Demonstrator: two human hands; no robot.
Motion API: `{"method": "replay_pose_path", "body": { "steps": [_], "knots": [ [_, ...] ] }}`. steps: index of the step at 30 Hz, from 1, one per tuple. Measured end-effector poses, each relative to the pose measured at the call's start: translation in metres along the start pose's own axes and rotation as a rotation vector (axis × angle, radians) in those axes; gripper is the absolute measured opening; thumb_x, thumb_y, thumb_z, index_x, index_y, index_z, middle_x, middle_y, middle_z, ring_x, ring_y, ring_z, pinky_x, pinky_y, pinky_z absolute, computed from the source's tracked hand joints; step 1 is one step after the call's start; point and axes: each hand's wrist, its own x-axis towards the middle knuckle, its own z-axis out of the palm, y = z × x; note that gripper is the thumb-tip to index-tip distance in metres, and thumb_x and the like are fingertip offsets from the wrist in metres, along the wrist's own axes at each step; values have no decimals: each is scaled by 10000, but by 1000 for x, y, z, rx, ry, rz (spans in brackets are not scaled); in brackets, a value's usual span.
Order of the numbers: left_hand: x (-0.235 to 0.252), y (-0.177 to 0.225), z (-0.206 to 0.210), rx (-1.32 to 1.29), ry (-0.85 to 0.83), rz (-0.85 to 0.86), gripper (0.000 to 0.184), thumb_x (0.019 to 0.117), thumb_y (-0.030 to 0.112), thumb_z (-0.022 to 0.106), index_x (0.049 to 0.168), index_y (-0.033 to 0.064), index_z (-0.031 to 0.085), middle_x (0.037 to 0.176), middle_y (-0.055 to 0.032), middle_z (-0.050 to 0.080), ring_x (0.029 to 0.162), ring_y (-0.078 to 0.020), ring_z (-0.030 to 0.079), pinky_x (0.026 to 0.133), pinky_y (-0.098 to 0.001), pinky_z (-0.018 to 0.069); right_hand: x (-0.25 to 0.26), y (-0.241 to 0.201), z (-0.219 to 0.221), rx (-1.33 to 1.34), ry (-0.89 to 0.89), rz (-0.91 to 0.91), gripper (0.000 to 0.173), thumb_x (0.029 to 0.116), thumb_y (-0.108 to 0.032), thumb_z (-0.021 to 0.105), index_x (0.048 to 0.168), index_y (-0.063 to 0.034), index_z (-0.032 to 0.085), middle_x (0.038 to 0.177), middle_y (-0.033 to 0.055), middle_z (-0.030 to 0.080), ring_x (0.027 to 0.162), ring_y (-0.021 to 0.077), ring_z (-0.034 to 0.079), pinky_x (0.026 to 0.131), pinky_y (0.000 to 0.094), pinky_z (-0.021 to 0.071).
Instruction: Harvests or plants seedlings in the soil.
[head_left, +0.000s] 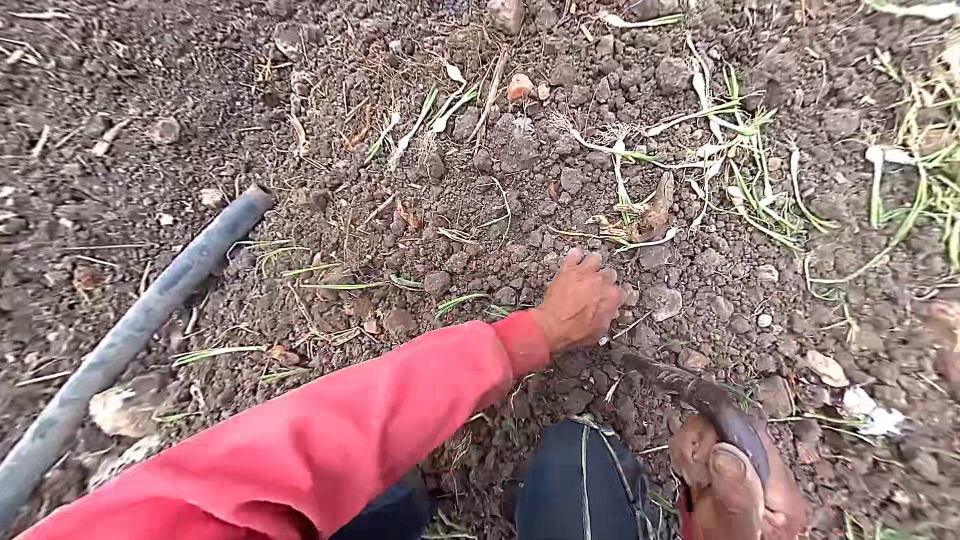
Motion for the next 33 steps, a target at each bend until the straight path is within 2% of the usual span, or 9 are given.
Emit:
{"method": "replay_pose_path", "body": {
  "steps": [5, 10, 13, 15, 18, 21, 24, 28, 33],
  "knots": [
    [89, 27, -44, 17, 13, -62, 235, 956, 70, 638, 1183, 53, 697, 1156, -169, 696, 1154, -391, 638, 925, -535, 552, 9, 19, -7, 32, 52, 23, 502, 1031, -593, 474, 912, -126, 615, 564, -40, 501, 437, 100, 509, 406, 312, 473],
    [118, 40, -42, 76, -152, -142, 177, 996, 52, 567, 1081, -7, 711, 1189, -209, 667, 1137, -405, 647, 802, -533, 591, 71, -45, -106, 149, 25, -89, 447, 1021, -566, 494, 1080, -136, 601, 662, -83, 542, 527, 55, 511, 500, 269, 467],
    [117, 31, -49, 76, -206, -170, 212, 1018, 72, 537, 1018, -16, 729, 1159, -225, 679, 1095, -410, 668, 804, -550, 585, 143, -1, -100, -76, 140, -116, 378, 1062, -523, 450, 945, -191, 589, 591, -108, 504, 449, 44, 485, 413, 262, 459],
    [118, 29, -57, 30, -253, -239, 199, 1010, 96, 563, 1040, -17, 725, 1136, -237, 691, 1081, -436, 678, 810, -589, 579, 164, 59, -80, -335, 236, -25, 433, 1054, -452, 456, 932, -74, 628, 591, -21, 526, 462, 116, 523, 437, 349, 481],
    [112, 11, -62, -233, -52, -279, 236, 960, 277, 670, 1001, 56, 741, 1061, -212, 704, 1048, -460, 669, 789, -695, 538, 172, 90, -80, -585, 174, 158, 462, 1030, -418, 494, 919, -6, 671, 625, 78, 598, 544, 218, 604, 529, 468, 515],
    [103, -31, -83, -493, 289, -468, 323, 1002, 256, 508, 1075, -17, 664, 950, -281, 679, 875, -487, 668, 734, -730, 478, 183, 94, -91, -585, 96, 213, 468, 1026, -450, 490, 879, -39, 661, 623, 73, 597, 551, 225, 611, 532, 480, 515],
    [133, -39, -85, -509, 308, -709, 363, 1041, 210, 452, 1129, -82, 649, 1042, -351, 664, 1016, -540, 651, 866, -756, 463, 189, 90, -97, -679, 36, 235, 517, 1032, -483, 473, 885, -26, 665, 626, 91, 597, 557, 257, 613, 532, 504, 511],
    [163, -34, -61, -427, 42, -958, 456, 980, 444, 640, 1240, 74, 693, 1135, -227, 717, 1073, -429, 699, 877, -672, 551, 205, 104, -82, -751, -76, 299, 626, 1039, -540, 426, 939, 22, 682, 675, 183, 642, 636, 388, 663, 585, 619, 512],
    [169, -24, -45, -468, 55, -1086, 574, 933, 510, 713, 1358, 143, 592, 1138, -176, 729, 1047, -395, 714, 844, -645, 561, 210, 117, -93, -781, -81, 314, 667, 1032, -582, 401, 903, 14, 670, 631, 167, 597, 585, 346, 622, 563, 586, 489]
  ]
}}
